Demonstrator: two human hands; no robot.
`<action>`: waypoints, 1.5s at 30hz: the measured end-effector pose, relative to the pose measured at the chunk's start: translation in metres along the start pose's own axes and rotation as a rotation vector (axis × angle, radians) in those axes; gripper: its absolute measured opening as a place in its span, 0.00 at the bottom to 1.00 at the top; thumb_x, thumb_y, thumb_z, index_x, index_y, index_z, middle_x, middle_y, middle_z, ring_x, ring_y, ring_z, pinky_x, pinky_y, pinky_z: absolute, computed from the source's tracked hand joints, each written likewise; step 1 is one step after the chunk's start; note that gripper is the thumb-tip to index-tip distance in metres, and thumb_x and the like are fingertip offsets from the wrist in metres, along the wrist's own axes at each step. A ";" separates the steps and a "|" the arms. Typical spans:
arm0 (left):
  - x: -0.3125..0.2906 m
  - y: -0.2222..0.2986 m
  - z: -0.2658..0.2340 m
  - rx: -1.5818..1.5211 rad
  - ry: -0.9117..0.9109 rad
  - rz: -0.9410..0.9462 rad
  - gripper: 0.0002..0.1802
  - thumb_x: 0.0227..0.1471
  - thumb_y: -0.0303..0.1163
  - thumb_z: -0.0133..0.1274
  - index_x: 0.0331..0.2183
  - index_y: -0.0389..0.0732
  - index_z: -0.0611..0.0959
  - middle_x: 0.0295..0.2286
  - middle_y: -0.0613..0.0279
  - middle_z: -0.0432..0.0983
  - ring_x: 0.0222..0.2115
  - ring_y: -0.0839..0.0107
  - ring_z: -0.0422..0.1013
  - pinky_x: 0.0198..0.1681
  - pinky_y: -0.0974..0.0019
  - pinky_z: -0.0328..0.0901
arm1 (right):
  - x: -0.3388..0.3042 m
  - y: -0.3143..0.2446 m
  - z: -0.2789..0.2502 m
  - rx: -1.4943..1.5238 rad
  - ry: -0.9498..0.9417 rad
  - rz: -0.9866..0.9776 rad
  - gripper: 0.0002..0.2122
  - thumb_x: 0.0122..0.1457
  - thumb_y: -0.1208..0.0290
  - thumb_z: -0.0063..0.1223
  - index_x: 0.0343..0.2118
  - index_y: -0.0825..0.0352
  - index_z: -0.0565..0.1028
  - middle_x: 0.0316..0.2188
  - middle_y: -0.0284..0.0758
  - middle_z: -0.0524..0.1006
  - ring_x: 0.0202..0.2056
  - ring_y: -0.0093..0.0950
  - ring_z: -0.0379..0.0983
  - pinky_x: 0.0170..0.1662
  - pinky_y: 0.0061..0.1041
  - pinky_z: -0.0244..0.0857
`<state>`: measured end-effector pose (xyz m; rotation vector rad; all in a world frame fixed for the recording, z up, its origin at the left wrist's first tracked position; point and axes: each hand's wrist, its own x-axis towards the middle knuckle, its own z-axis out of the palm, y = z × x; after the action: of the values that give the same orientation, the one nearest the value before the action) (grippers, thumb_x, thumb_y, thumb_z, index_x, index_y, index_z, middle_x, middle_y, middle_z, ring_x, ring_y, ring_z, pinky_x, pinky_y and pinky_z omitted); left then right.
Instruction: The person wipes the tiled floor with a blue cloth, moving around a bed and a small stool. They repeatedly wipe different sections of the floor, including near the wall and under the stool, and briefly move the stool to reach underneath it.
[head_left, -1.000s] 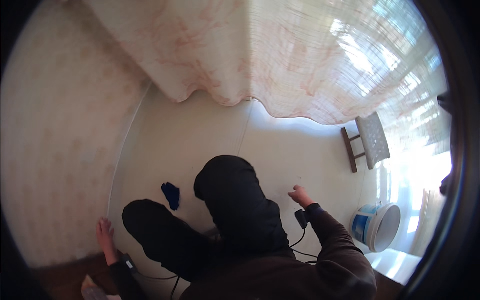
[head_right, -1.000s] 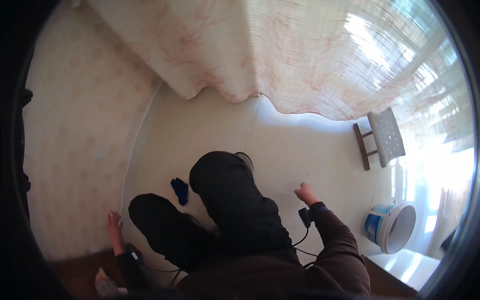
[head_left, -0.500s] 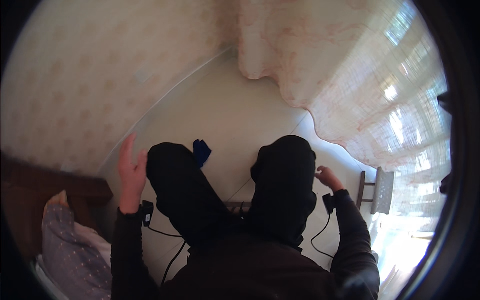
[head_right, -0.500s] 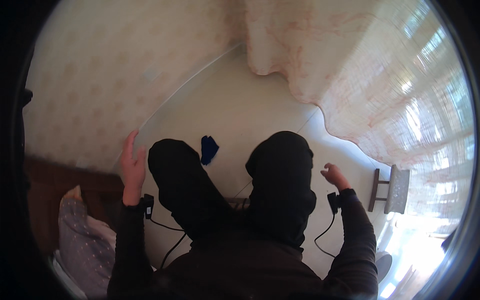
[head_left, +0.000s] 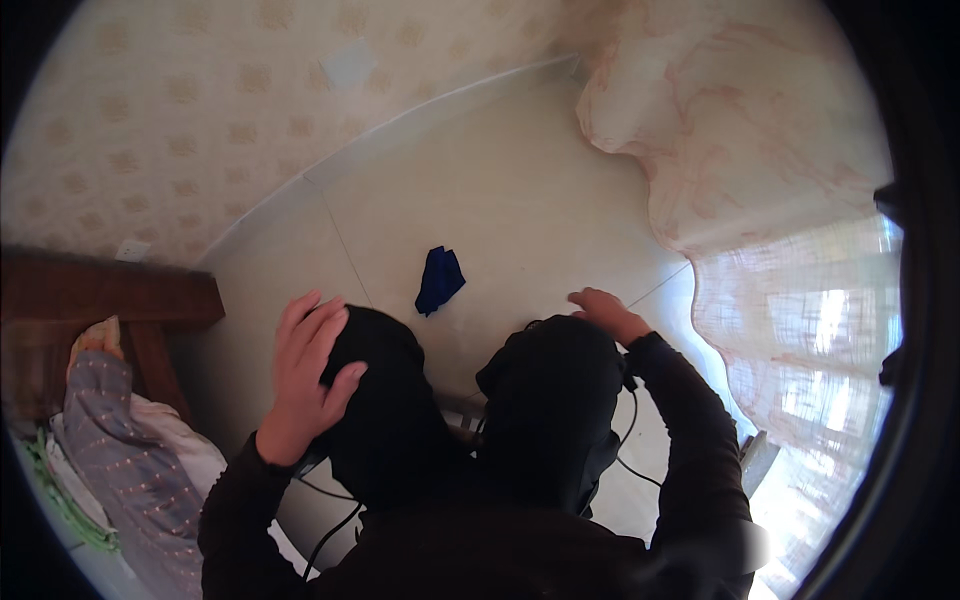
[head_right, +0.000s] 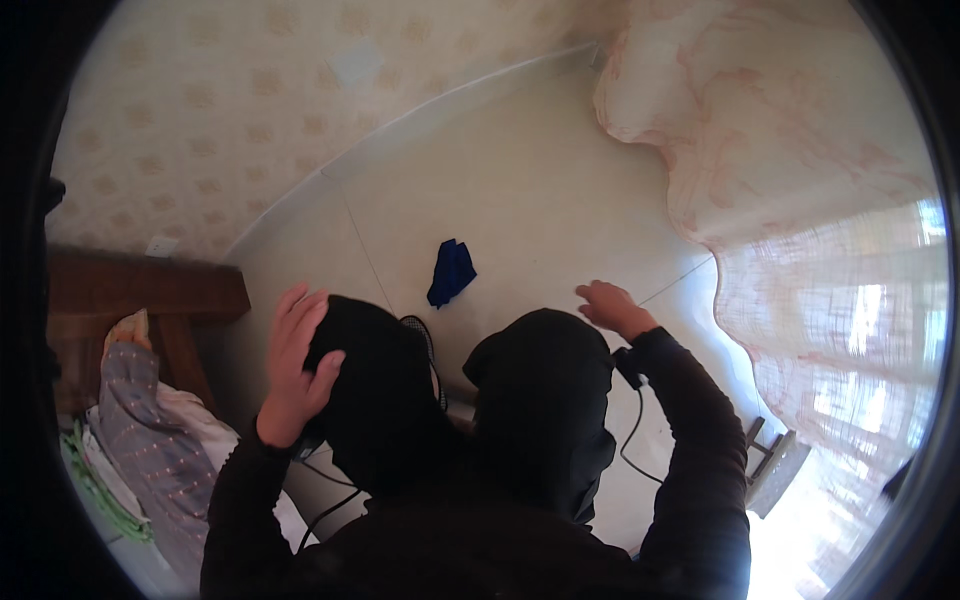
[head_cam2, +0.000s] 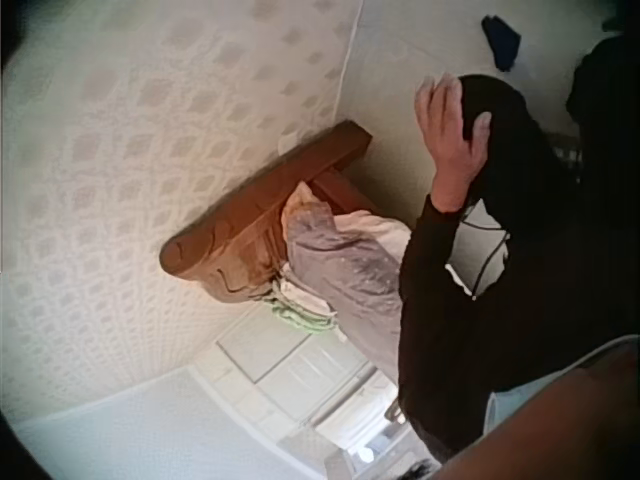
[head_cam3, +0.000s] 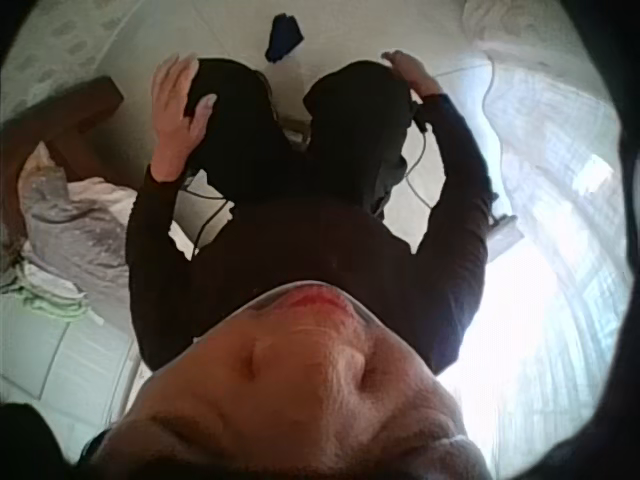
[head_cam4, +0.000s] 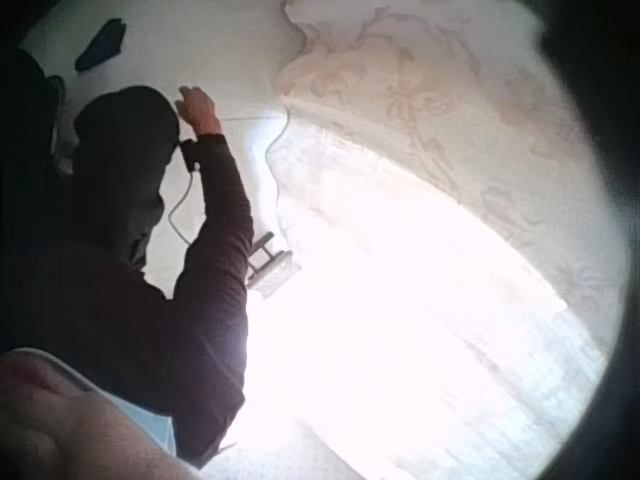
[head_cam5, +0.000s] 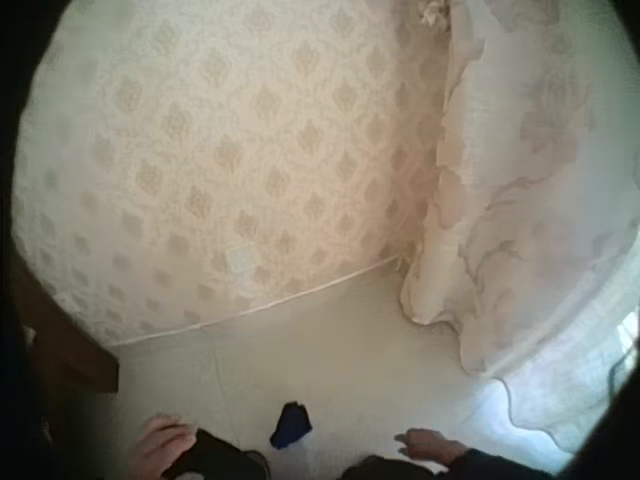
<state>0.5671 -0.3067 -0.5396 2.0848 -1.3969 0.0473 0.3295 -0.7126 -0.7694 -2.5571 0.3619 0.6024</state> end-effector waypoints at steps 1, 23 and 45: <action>-0.001 0.002 0.000 0.000 -0.015 -0.023 0.27 0.48 0.33 0.57 0.50 0.31 0.73 0.49 0.45 0.70 0.55 0.42 0.60 0.57 0.45 0.56 | 0.019 -0.007 0.004 -0.007 -0.016 -0.068 0.16 0.54 0.64 0.54 0.46 0.60 0.73 0.38 0.44 0.73 0.44 0.44 0.71 0.45 0.42 0.66; -0.044 0.028 -0.028 0.326 -0.264 -0.309 0.27 0.60 0.40 0.39 0.55 0.32 0.67 0.51 0.39 0.67 0.57 0.34 0.55 0.60 0.39 0.47 | 0.196 -0.099 0.114 -0.033 0.404 -0.381 0.13 0.46 0.78 0.52 0.38 0.68 0.74 0.54 0.45 0.66 0.60 0.48 0.56 0.60 0.43 0.54; -0.019 0.032 -0.023 0.304 -0.191 -0.207 0.22 0.60 0.34 0.42 0.51 0.30 0.71 0.49 0.43 0.71 0.54 0.40 0.61 0.59 0.41 0.51 | 0.119 0.006 0.033 0.081 0.767 -0.134 0.08 0.44 0.79 0.53 0.30 0.67 0.71 0.50 0.46 0.68 0.53 0.48 0.64 0.54 0.42 0.62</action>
<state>0.5387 -0.2874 -0.5120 2.5351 -1.3419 -0.0273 0.4196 -0.7173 -0.8541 -2.6085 0.4434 -0.4610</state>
